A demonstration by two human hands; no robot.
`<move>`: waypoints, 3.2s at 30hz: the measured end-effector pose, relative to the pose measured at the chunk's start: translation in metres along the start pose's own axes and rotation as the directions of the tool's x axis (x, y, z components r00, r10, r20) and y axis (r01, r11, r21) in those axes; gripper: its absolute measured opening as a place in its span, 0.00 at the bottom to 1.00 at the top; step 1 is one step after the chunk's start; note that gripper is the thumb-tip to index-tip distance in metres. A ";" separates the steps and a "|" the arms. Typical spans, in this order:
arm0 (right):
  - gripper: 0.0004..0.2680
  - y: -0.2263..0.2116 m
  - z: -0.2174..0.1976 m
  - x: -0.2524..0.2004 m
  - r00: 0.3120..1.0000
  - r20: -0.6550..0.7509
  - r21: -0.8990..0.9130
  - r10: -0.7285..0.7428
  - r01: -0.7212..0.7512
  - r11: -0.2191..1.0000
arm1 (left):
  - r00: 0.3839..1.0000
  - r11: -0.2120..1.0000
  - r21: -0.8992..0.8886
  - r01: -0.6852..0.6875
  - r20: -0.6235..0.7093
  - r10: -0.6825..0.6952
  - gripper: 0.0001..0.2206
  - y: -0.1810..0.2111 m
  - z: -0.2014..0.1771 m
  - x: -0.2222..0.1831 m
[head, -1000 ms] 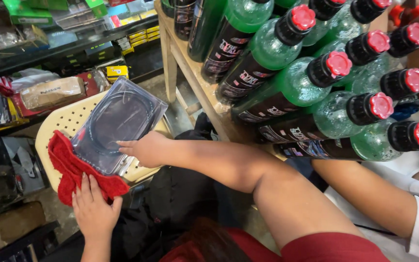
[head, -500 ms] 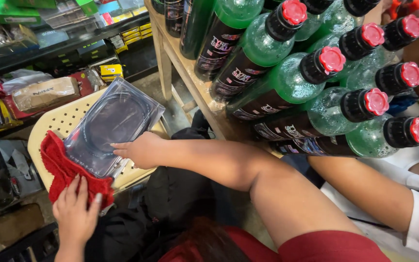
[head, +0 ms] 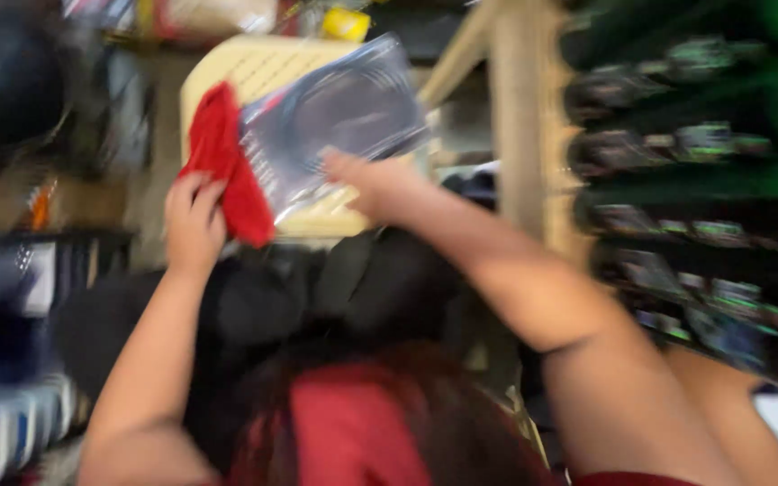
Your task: The person cleans the plastic packaging of a motorcycle cable with a cloth and removes a label.
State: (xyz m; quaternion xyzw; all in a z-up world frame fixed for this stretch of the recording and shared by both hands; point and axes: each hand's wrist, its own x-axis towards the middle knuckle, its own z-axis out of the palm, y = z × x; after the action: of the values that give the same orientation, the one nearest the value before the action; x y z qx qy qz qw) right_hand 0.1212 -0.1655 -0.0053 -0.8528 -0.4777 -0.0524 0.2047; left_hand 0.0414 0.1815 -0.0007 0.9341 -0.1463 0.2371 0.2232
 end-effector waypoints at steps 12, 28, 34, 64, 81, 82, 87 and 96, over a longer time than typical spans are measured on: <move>0.29 -0.064 -0.113 0.035 0.784 0.506 -0.127 0.361 -0.346 0.930 | 0.882 0.886 -0.367 0.284 -0.262 -0.391 0.10 0.011 -0.038 0.015; 0.30 -0.063 -0.118 0.037 0.787 0.504 -0.156 0.355 -0.321 0.934 | 0.940 0.995 -0.098 0.017 0.340 0.017 0.30 0.010 -0.016 0.055; 0.29 -0.066 -0.125 0.043 0.771 0.521 -0.162 0.367 -0.333 0.929 | 0.974 0.996 -0.047 -0.076 0.210 0.084 0.17 -0.016 0.000 0.040; 0.35 -0.061 -0.111 0.036 0.860 0.190 0.163 0.473 -0.503 0.849 | 0.991 0.570 -0.814 0.108 0.136 0.007 0.19 0.143 -0.040 0.163; 0.11 -0.036 -0.087 0.025 0.940 -0.139 -0.134 0.311 -0.329 0.935 | 0.899 0.979 0.035 -0.199 0.404 0.168 0.18 0.002 -0.026 0.079; 0.12 -0.031 -0.081 0.023 0.945 -0.132 -0.154 0.299 -0.318 0.936 | 0.881 0.962 0.065 -0.266 0.422 0.215 0.16 0.002 -0.024 0.083; 0.12 -0.024 -0.073 0.015 0.956 -0.046 -0.213 0.291 -0.294 0.932 | 0.798 0.880 0.103 -0.463 0.479 0.364 0.06 -0.004 -0.016 0.084; 0.12 -0.019 -0.064 0.008 0.971 -0.081 -0.245 0.227 -0.240 0.939 | 0.762 0.871 -0.058 -0.488 0.458 0.458 0.03 -0.018 0.000 0.090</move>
State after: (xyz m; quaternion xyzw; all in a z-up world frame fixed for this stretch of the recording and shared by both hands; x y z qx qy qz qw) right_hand 0.1165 -0.1758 0.0606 -0.9208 -0.3573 -0.1102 0.1111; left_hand 0.1243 0.1815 0.0387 0.9024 -0.4176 0.0635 0.0847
